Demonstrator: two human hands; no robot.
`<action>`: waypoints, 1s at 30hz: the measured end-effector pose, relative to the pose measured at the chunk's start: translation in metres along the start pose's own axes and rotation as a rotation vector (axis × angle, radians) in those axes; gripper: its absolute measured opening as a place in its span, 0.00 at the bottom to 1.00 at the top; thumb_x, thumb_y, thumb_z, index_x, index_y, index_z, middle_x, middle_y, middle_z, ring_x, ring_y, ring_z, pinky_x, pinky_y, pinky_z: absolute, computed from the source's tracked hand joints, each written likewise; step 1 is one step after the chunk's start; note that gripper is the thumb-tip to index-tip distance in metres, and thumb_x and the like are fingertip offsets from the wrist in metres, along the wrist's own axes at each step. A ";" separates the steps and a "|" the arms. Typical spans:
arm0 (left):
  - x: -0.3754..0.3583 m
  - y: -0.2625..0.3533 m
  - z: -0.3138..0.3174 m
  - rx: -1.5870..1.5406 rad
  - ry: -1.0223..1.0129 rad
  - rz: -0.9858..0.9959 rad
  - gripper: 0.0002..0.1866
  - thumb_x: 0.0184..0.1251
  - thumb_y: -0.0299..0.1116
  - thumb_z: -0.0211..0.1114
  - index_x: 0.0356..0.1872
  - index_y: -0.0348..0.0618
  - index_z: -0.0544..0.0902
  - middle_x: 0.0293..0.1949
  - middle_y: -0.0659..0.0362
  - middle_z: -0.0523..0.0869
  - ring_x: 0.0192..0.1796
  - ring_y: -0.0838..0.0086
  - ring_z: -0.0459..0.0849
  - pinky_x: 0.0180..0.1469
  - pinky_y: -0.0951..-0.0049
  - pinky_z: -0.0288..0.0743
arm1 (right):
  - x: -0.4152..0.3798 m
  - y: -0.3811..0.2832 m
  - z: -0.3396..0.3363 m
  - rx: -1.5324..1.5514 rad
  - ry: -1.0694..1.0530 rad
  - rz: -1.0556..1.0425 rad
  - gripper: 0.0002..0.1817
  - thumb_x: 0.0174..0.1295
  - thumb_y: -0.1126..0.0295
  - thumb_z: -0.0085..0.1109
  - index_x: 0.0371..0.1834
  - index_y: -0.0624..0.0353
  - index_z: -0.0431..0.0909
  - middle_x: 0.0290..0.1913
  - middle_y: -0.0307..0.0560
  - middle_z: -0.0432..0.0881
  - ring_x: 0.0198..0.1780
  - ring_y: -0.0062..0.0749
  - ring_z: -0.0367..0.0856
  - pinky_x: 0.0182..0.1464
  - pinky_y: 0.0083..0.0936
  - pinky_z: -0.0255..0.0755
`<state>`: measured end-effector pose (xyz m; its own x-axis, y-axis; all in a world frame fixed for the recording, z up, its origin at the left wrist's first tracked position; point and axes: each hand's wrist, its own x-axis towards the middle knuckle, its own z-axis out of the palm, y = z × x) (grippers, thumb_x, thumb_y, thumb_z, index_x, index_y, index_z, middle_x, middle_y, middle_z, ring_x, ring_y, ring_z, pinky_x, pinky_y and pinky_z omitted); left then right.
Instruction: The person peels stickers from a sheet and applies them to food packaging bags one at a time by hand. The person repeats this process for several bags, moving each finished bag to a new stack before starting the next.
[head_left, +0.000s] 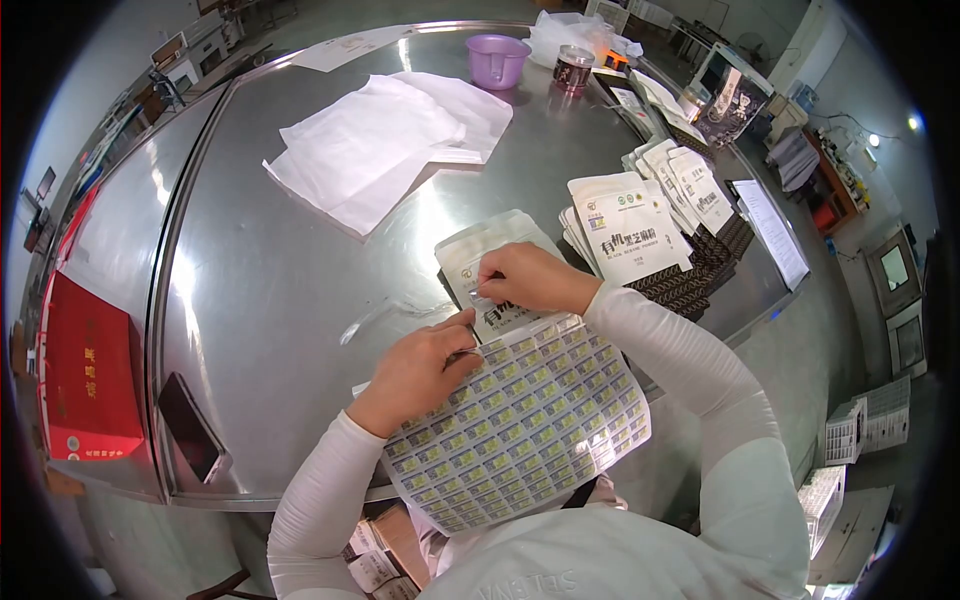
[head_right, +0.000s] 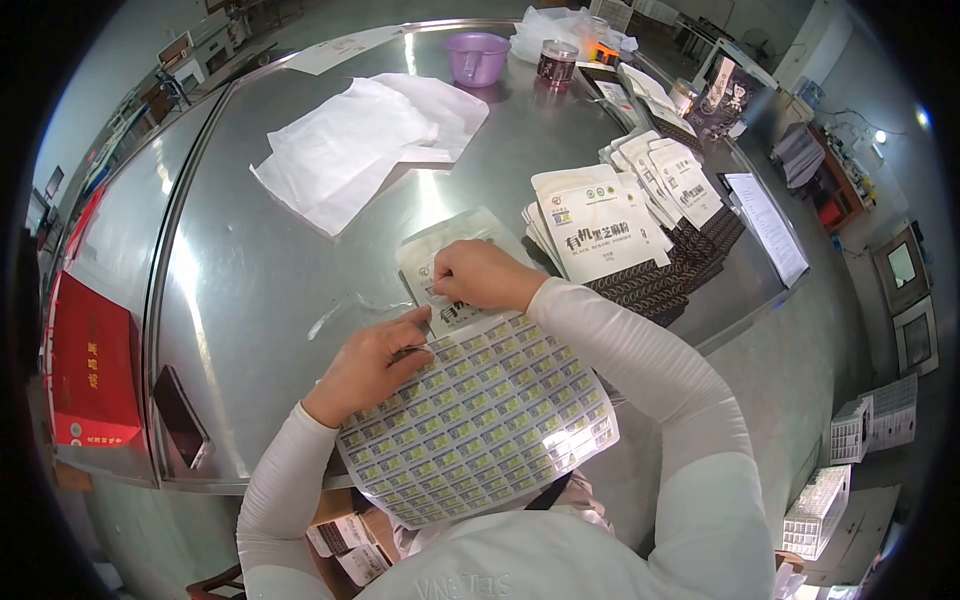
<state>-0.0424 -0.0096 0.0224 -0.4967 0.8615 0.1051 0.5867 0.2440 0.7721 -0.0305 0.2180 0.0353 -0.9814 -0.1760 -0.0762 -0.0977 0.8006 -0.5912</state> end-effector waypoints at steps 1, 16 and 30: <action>0.000 0.000 0.000 -0.004 0.003 0.004 0.07 0.62 0.30 0.65 0.35 0.37 0.80 0.57 0.46 0.81 0.53 0.52 0.83 0.52 0.65 0.76 | 0.001 -0.001 0.000 -0.009 -0.005 -0.004 0.09 0.58 0.68 0.60 0.30 0.63 0.82 0.26 0.47 0.85 0.29 0.35 0.83 0.36 0.30 0.74; 0.001 -0.002 0.002 -0.017 -0.010 -0.007 0.08 0.63 0.31 0.64 0.38 0.37 0.81 0.60 0.47 0.79 0.56 0.53 0.82 0.55 0.65 0.76 | 0.010 -0.003 0.006 -0.122 0.019 0.049 0.11 0.53 0.64 0.63 0.26 0.62 0.81 0.26 0.50 0.84 0.30 0.42 0.83 0.36 0.35 0.74; 0.000 -0.006 0.010 0.004 0.071 0.015 0.09 0.62 0.33 0.64 0.33 0.37 0.79 0.59 0.48 0.79 0.40 0.50 0.84 0.43 0.59 0.78 | -0.001 -0.016 -0.004 -0.334 0.138 0.303 0.23 0.50 0.54 0.69 0.38 0.64 0.79 0.40 0.55 0.84 0.45 0.48 0.83 0.46 0.39 0.75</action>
<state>-0.0398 -0.0070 0.0116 -0.5320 0.8313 0.1611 0.5972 0.2335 0.7674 -0.0287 0.2080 0.0479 -0.9844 0.1541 -0.0848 0.1714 0.9484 -0.2666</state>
